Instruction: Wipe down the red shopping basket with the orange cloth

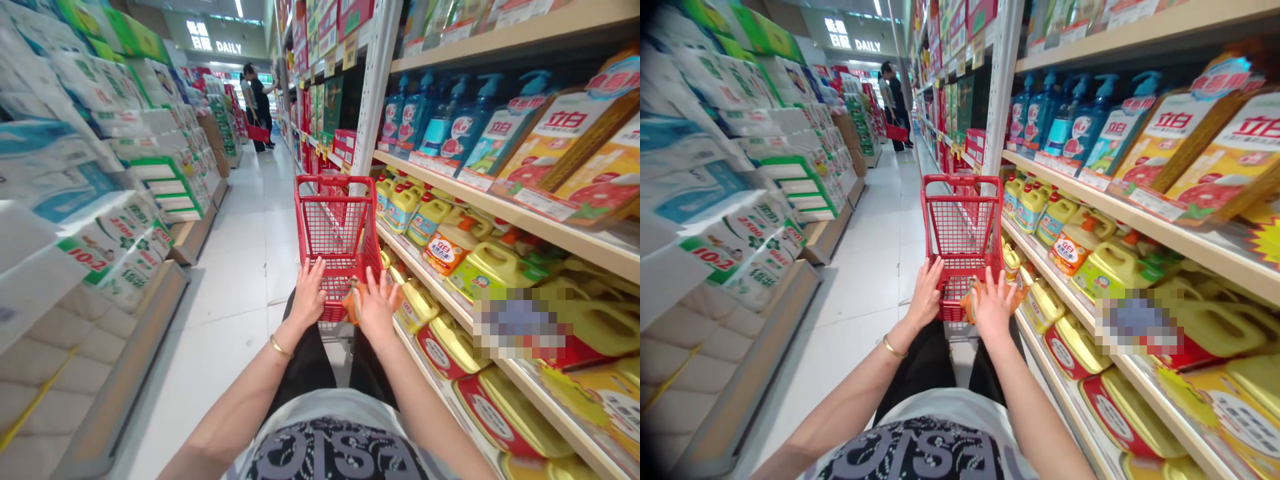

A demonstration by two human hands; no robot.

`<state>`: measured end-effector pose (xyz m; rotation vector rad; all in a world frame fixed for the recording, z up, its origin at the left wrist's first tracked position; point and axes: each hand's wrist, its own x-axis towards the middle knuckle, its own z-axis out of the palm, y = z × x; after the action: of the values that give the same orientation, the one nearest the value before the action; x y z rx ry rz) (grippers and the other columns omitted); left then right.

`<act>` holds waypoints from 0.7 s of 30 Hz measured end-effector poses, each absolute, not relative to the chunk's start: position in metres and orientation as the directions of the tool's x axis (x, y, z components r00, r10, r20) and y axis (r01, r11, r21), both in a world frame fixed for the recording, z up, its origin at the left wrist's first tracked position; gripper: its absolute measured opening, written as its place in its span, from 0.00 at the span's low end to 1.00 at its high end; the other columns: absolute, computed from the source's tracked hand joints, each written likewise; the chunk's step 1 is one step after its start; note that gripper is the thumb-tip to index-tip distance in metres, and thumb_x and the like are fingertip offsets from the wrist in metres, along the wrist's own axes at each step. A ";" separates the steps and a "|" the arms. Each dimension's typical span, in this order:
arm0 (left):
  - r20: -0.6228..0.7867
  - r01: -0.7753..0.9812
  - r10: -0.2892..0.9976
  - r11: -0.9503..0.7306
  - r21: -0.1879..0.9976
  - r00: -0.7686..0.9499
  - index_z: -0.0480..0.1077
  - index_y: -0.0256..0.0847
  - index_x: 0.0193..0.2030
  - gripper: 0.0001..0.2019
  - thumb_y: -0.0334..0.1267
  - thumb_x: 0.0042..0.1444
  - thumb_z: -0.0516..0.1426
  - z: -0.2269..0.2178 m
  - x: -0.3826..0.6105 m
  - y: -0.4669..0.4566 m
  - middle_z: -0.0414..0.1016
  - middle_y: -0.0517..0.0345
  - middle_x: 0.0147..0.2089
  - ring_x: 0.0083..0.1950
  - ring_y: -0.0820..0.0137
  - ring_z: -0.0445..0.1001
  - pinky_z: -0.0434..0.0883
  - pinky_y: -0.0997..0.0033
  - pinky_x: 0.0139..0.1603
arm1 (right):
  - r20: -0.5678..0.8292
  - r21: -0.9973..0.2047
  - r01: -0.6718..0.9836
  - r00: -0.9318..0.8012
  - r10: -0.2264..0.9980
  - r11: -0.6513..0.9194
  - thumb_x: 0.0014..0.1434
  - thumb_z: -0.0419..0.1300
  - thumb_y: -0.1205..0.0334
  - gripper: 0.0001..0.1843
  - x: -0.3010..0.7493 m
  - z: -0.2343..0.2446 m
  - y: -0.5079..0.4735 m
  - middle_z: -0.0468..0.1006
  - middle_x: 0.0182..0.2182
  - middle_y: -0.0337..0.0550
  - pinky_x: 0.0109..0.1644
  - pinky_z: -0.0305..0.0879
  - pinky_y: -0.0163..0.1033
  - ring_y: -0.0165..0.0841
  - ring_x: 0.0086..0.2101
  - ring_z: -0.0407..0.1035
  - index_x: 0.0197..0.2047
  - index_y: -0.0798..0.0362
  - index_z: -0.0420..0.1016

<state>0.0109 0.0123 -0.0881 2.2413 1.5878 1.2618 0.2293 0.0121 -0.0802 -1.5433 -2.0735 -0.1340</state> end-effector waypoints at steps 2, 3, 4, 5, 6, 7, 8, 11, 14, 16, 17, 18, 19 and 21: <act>0.560 0.702 0.823 -0.455 0.548 0.097 0.43 0.47 0.85 0.49 0.73 0.66 0.26 -0.091 0.007 0.013 0.48 0.47 0.85 0.87 0.54 0.34 0.44 0.37 0.83 | 0.484 -0.219 0.862 -0.311 0.818 0.457 0.79 0.51 0.53 0.23 0.196 -0.077 0.003 0.59 0.78 0.44 0.78 0.33 0.77 0.55 0.78 0.45 0.70 0.45 0.75; 0.561 0.697 0.822 -0.458 0.552 0.096 0.42 0.47 0.85 0.49 0.73 0.65 0.25 -0.092 0.006 0.013 0.47 0.47 0.85 0.87 0.54 0.33 0.45 0.38 0.83 | 0.480 -0.213 0.832 -0.368 0.797 0.513 0.79 0.51 0.54 0.24 0.182 -0.075 -0.002 0.61 0.77 0.44 0.79 0.33 0.75 0.53 0.78 0.47 0.71 0.44 0.74; 0.560 0.696 0.822 -0.459 0.552 0.098 0.40 0.47 0.85 0.50 0.73 0.65 0.24 -0.092 0.004 0.013 0.46 0.47 0.86 0.87 0.55 0.33 0.45 0.38 0.84 | 0.474 -0.210 0.805 -0.413 0.778 0.555 0.78 0.52 0.53 0.24 0.171 -0.073 -0.006 0.62 0.77 0.44 0.79 0.34 0.74 0.52 0.77 0.49 0.71 0.44 0.74; 0.560 0.695 0.822 -0.463 0.550 0.104 0.39 0.47 0.85 0.49 0.73 0.65 0.24 -0.093 0.003 0.014 0.45 0.47 0.86 0.87 0.55 0.32 0.45 0.39 0.84 | 0.470 -0.207 0.785 -0.444 0.763 0.584 0.78 0.52 0.53 0.24 0.165 -0.072 -0.009 0.64 0.76 0.44 0.80 0.34 0.73 0.51 0.77 0.51 0.72 0.43 0.73; 0.559 0.692 0.821 -0.469 0.548 0.114 0.38 0.47 0.85 0.49 0.73 0.66 0.24 -0.094 0.002 0.014 0.44 0.48 0.86 0.87 0.55 0.32 0.45 0.39 0.84 | 0.469 -0.206 0.775 -0.458 0.755 0.598 0.78 0.52 0.52 0.24 0.165 -0.072 -0.010 0.64 0.76 0.44 0.80 0.34 0.72 0.51 0.76 0.51 0.72 0.43 0.73; 0.559 0.687 0.819 -0.479 0.547 0.126 0.38 0.48 0.85 0.48 0.72 0.66 0.25 -0.094 0.001 0.015 0.43 0.48 0.86 0.87 0.55 0.31 0.45 0.39 0.84 | 0.471 -0.206 0.777 -0.454 0.757 0.594 0.78 0.52 0.52 0.24 0.171 -0.073 -0.011 0.64 0.76 0.43 0.80 0.34 0.73 0.51 0.77 0.51 0.72 0.41 0.73; 0.560 0.680 0.817 -0.489 0.547 0.138 0.37 0.48 0.85 0.47 0.72 0.67 0.25 -0.095 0.001 0.015 0.42 0.48 0.86 0.87 0.55 0.31 0.45 0.39 0.84 | 0.478 -0.207 0.792 -0.431 0.765 0.575 0.78 0.53 0.51 0.24 0.181 -0.075 -0.010 0.63 0.77 0.43 0.79 0.33 0.74 0.51 0.77 0.50 0.72 0.40 0.72; 0.560 0.669 0.816 -0.498 0.552 0.145 0.36 0.49 0.85 0.46 0.70 0.68 0.24 -0.097 0.001 0.017 0.42 0.49 0.86 0.87 0.57 0.30 0.47 0.40 0.84 | 0.504 -0.226 0.867 -0.286 0.815 0.444 0.78 0.52 0.52 0.24 0.223 -0.084 -0.004 0.58 0.79 0.44 0.77 0.31 0.80 0.55 0.78 0.43 0.72 0.40 0.73; 0.560 0.676 0.819 -0.482 0.557 0.123 0.37 0.48 0.85 0.46 0.70 0.68 0.24 -0.098 0.003 0.017 0.45 0.49 0.86 0.87 0.57 0.32 0.48 0.41 0.84 | 0.496 -0.251 0.896 -0.206 0.844 0.367 0.78 0.51 0.53 0.24 0.245 -0.087 0.003 0.55 0.79 0.49 0.78 0.39 0.77 0.58 0.79 0.40 0.69 0.48 0.77; 0.563 0.675 0.819 -0.479 0.561 0.114 0.38 0.48 0.85 0.47 0.71 0.67 0.24 -0.098 0.003 0.017 0.45 0.49 0.86 0.87 0.57 0.32 0.48 0.41 0.84 | 0.490 -0.255 0.887 -0.223 0.843 0.384 0.78 0.50 0.54 0.25 0.235 -0.084 0.004 0.58 0.78 0.49 0.78 0.40 0.75 0.57 0.78 0.41 0.69 0.50 0.77; 0.563 0.674 0.818 -0.480 0.562 0.114 0.38 0.48 0.85 0.47 0.71 0.67 0.24 -0.097 0.003 0.016 0.45 0.49 0.86 0.87 0.57 0.32 0.48 0.42 0.84 | 0.488 -0.254 0.878 -0.247 0.837 0.407 0.78 0.50 0.54 0.25 0.223 -0.082 0.002 0.60 0.78 0.48 0.79 0.38 0.74 0.56 0.78 0.43 0.70 0.49 0.76; 0.564 0.672 0.818 -0.483 0.561 0.117 0.38 0.48 0.85 0.47 0.71 0.67 0.24 -0.097 0.002 0.016 0.44 0.50 0.86 0.87 0.57 0.32 0.47 0.42 0.84 | 0.485 -0.250 0.862 -0.283 0.828 0.441 0.78 0.50 0.54 0.25 0.210 -0.080 0.000 0.62 0.77 0.47 0.79 0.37 0.73 0.55 0.78 0.45 0.71 0.48 0.75; 0.564 0.672 0.816 -0.487 0.558 0.123 0.37 0.48 0.85 0.47 0.71 0.67 0.25 -0.096 0.002 0.015 0.43 0.50 0.86 0.87 0.57 0.31 0.47 0.42 0.84 | 0.479 -0.246 0.841 -0.328 0.814 0.483 0.78 0.50 0.54 0.25 0.195 -0.077 -0.004 0.64 0.76 0.47 0.80 0.37 0.72 0.53 0.77 0.48 0.71 0.47 0.74; 0.562 0.679 0.816 -0.490 0.546 0.137 0.36 0.48 0.85 0.47 0.71 0.67 0.26 -0.094 0.000 0.014 0.43 0.49 0.86 0.87 0.57 0.31 0.48 0.41 0.84 | 0.465 -0.240 0.790 -0.417 0.781 0.564 0.78 0.50 0.53 0.25 0.174 -0.073 -0.010 0.67 0.75 0.46 0.80 0.37 0.70 0.50 0.76 0.52 0.72 0.45 0.73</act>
<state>0.0004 0.0137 -0.0935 2.2425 1.4912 1.2794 0.1741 -0.0104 -0.0732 -1.2561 -2.2658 -0.0216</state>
